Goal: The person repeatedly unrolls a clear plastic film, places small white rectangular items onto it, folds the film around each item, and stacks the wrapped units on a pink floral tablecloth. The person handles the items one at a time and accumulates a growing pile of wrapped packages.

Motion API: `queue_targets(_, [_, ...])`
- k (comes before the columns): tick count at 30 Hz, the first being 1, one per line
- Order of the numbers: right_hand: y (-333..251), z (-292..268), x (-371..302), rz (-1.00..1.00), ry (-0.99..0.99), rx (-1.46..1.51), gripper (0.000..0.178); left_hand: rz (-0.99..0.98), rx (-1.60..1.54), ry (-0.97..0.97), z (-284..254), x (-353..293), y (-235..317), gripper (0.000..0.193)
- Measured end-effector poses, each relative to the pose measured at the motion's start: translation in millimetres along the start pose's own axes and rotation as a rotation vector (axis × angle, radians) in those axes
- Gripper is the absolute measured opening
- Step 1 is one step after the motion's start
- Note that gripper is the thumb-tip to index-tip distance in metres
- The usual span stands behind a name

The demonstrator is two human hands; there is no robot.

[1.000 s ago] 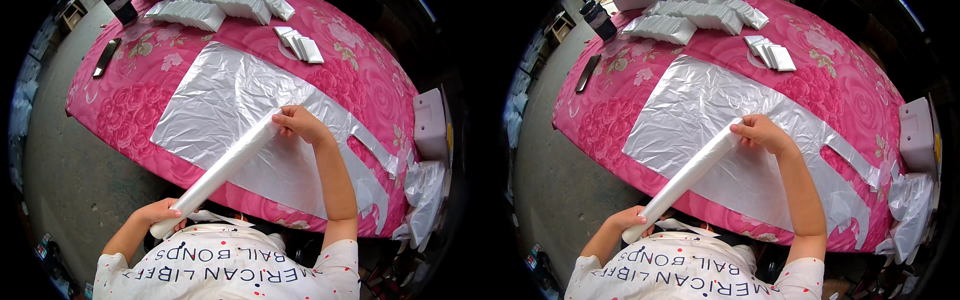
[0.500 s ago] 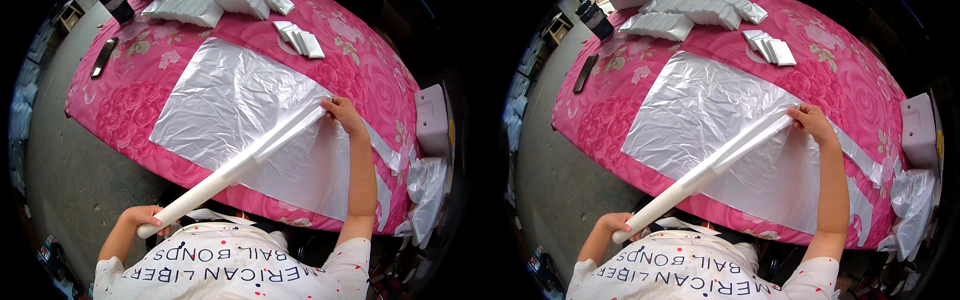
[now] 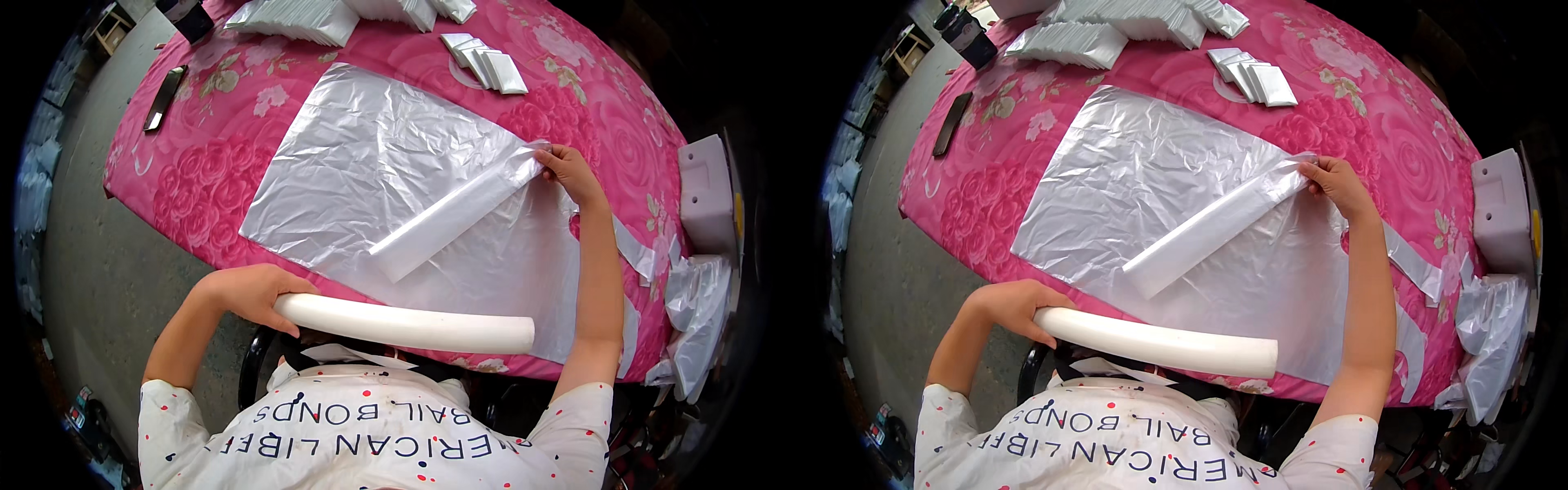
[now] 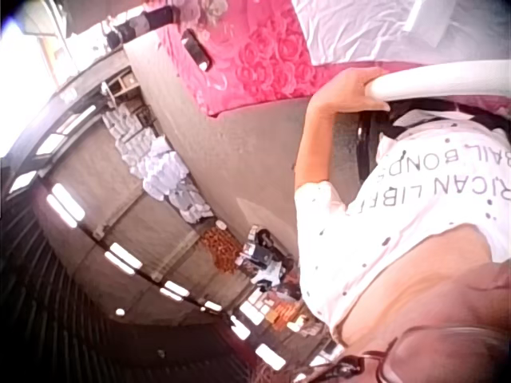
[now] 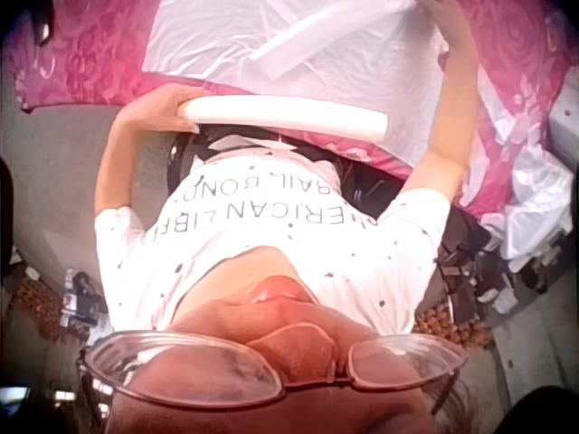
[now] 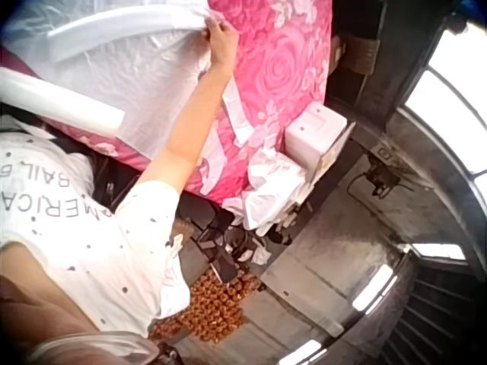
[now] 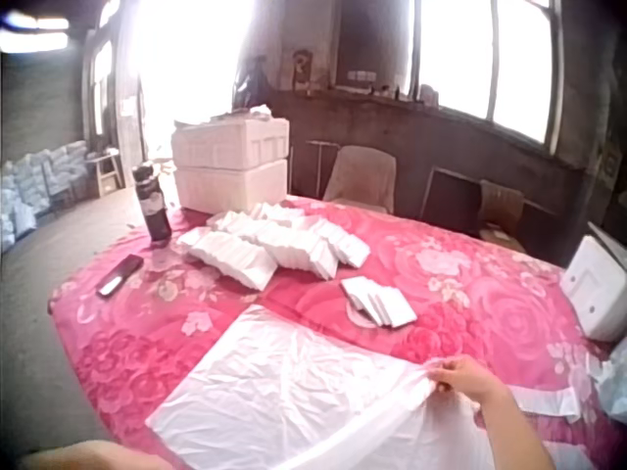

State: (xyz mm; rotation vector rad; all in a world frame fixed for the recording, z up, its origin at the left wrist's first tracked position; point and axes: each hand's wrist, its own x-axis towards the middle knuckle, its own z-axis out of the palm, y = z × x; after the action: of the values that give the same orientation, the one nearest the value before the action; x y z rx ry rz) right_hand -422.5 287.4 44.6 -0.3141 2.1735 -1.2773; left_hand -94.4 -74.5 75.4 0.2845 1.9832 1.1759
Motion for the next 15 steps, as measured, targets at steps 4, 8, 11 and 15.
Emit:
queue_targets(4, [-12.9, 19.1, 19.7, -0.043, -0.101, -0.023, 0.018, 0.122, 0.538, 0.275, -26.8, 53.3, 38.2, 0.052])
queue_targets(8, [-19.9, 26.7, 27.3, -0.062, -0.159, -0.101, 0.02, 0.615, 0.785, 0.623, -22.8, 100.0, 28.1, 0.048])
queue_targets(11, [-27.2, 34.2, 31.9, -0.056, -0.182, -0.075, 0.02, 0.677, 0.779, 0.396, -1.9, 103.4, 8.2, 0.054])
queue_targets(15, [-28.5, 31.1, 36.5, -0.022, -0.211, -0.085, 0.019, 0.588, 0.839, 0.322, 19.7, 106.1, 8.6, 0.072])
